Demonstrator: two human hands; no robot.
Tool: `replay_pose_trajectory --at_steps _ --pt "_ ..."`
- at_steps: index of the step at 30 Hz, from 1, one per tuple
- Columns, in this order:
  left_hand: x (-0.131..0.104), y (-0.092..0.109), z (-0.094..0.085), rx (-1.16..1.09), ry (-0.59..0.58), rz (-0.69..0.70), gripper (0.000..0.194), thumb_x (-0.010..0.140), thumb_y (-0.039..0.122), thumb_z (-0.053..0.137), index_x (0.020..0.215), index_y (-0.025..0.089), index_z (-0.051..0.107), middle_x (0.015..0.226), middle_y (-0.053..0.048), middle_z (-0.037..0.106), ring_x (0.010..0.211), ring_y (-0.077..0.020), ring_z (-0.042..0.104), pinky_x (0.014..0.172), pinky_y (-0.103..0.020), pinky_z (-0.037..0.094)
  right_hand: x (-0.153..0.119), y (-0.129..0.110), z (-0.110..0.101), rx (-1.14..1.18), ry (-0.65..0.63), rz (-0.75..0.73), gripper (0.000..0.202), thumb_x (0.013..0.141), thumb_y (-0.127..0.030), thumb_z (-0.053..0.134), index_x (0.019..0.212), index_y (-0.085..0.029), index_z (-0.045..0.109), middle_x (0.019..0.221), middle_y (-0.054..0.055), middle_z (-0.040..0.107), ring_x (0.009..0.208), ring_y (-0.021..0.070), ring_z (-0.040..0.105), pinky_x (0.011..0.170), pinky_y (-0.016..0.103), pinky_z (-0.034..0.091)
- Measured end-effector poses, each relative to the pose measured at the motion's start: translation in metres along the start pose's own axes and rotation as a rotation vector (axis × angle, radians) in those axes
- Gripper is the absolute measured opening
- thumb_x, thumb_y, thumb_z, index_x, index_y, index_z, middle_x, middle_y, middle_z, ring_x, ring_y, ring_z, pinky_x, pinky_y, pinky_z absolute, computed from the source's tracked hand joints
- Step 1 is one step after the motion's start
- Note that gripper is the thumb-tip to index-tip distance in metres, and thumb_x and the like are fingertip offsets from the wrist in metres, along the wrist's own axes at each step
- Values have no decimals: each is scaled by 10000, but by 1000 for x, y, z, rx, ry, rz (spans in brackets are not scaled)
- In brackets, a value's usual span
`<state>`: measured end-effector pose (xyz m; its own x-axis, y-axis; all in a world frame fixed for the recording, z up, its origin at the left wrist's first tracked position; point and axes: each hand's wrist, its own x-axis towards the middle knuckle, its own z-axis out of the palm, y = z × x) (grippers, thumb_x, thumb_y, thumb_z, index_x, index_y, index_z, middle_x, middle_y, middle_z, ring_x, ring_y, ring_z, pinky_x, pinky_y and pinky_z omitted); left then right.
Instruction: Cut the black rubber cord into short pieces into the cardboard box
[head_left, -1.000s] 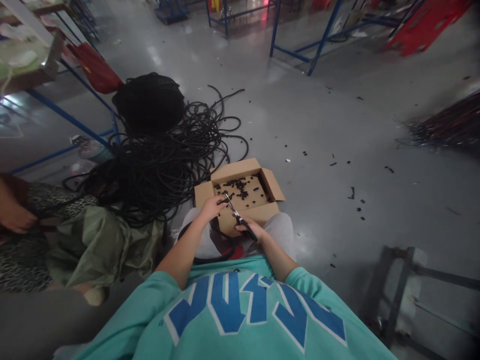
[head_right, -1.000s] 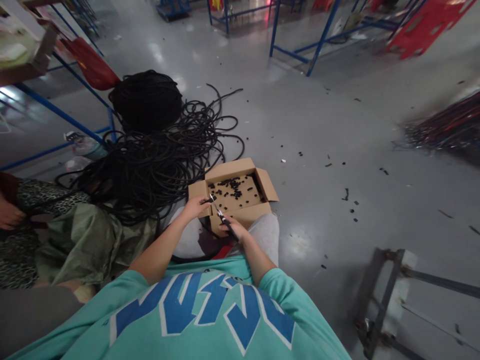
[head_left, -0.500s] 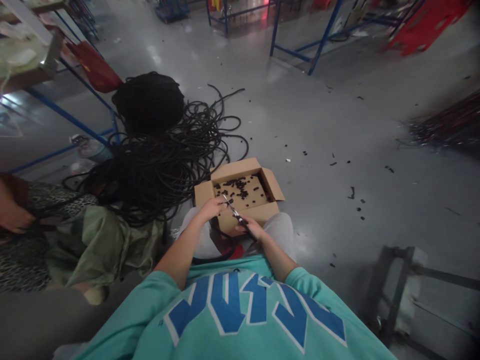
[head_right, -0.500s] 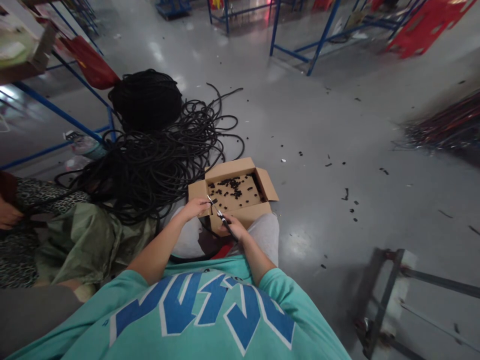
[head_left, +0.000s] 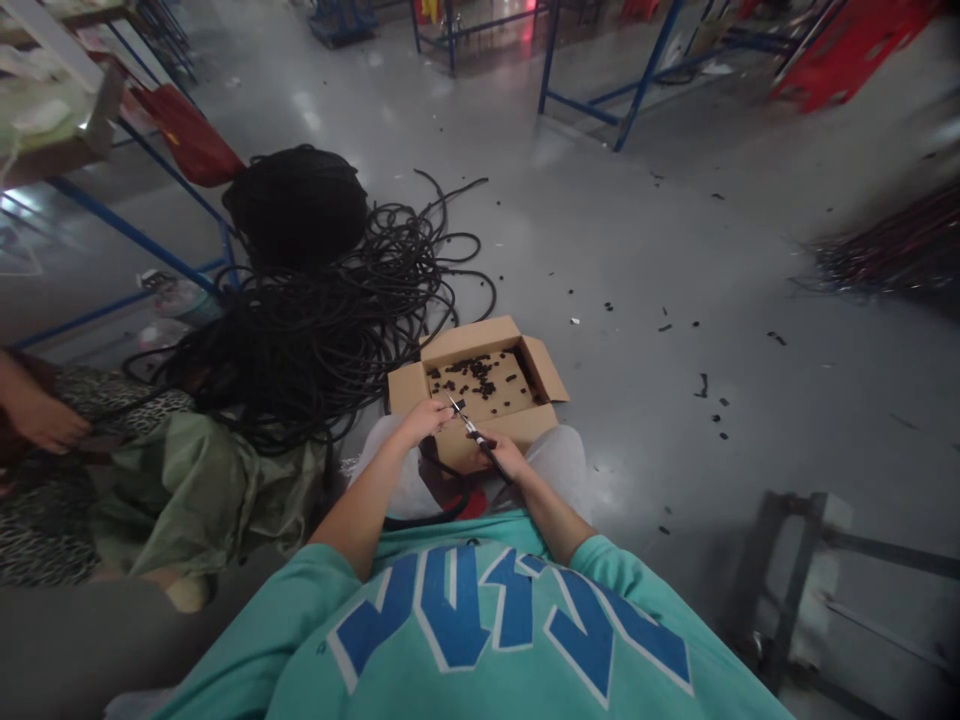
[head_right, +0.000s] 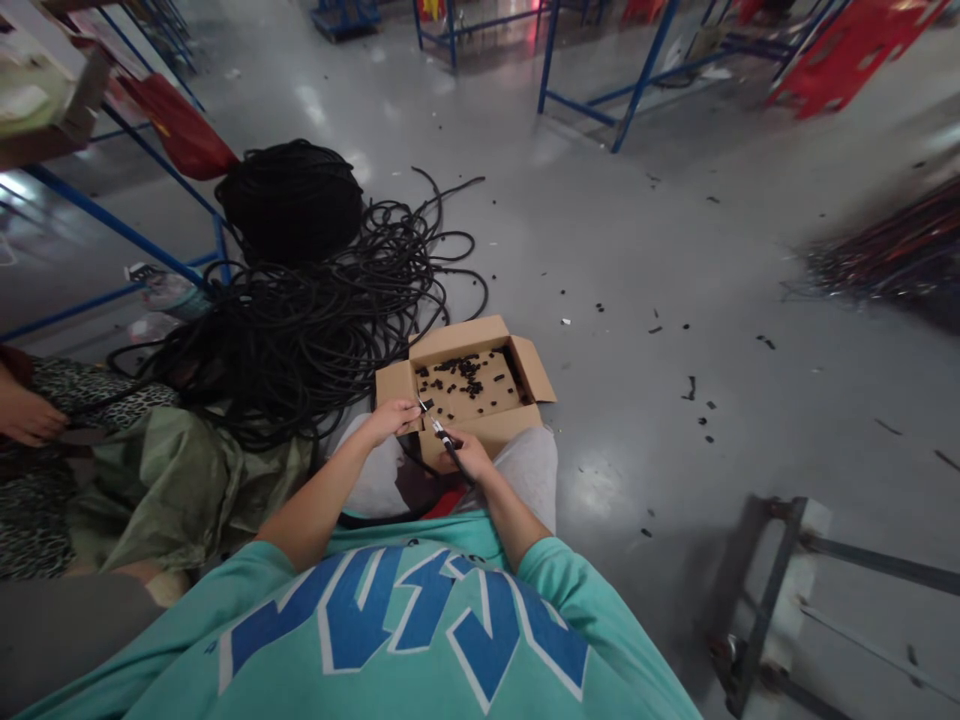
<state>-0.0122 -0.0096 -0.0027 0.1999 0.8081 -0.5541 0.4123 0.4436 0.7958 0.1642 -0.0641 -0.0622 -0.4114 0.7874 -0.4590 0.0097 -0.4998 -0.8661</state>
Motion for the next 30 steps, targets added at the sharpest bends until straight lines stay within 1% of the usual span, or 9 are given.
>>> replay_pose_trajectory --at_steps 3,5,11,17,20,22,26,28,30 --pt "2 -3 1 -10 2 6 362 690 420 561 495 155 411 324 79 321 294 -29 270 373 -187 164 -1 -1 1 33 23 6 530 486 -168 587 1014 -123 604 476 -89 435 391 38 327 424 194 252" --pt "2 -4 1 -27 -1 6 358 694 416 558 502 152 411 337 78 332 294 -27 268 371 -188 163 -1 -2 2 47 22 25 531 482 -166 583 1010 -117 602 460 -94 430 369 36 332 406 191 248" --pt "3 -1 -1 -58 -22 -34 254 717 315 539 559 136 456 423 58 416 298 -24 285 365 -190 155 -3 -4 1 66 0 48 536 495 -168 594 1029 -118 593 434 -99 421 340 42 351 379 188 249" --pt "2 0 -3 -59 -33 -35 213 721 285 526 587 127 481 446 54 426 303 -25 294 368 -191 152 -3 -1 1 70 -23 58 560 503 -198 617 1055 -114 575 417 -102 411 334 49 357 375 191 252" --pt "2 0 -1 -56 -37 -24 223 716 284 532 570 129 466 449 53 426 306 -18 281 368 -190 147 -2 -1 1 127 -83 63 617 495 -241 654 1091 -119 552 434 -98 412 361 63 386 395 203 279" --pt "1 -1 3 -46 -58 -15 244 708 288 543 545 131 452 442 54 418 310 -15 271 369 -189 142 -3 -3 0 150 -116 46 627 483 -241 670 1089 -131 553 489 -80 450 411 68 421 426 208 309" --pt "-3 -1 10 -28 -84 -30 242 716 269 533 534 128 459 427 49 416 306 -17 269 368 -193 138 -4 -8 -1 115 -96 18 558 466 -191 666 1018 -167 589 591 -53 508 502 69 455 475 200 333" --pt "-3 -1 10 -44 -101 -50 225 718 267 531 553 123 480 428 46 422 303 -19 271 365 -195 135 -5 -9 -2 91 -82 6 516 473 -178 654 986 -173 600 584 -53 508 508 69 452 476 195 330" --pt "-1 -1 8 -62 -114 -53 223 717 274 537 564 118 492 435 43 429 304 -18 274 364 -195 133 -4 -9 -1 85 -79 11 504 487 -186 639 989 -170 596 541 -64 487 470 64 430 455 196 316"
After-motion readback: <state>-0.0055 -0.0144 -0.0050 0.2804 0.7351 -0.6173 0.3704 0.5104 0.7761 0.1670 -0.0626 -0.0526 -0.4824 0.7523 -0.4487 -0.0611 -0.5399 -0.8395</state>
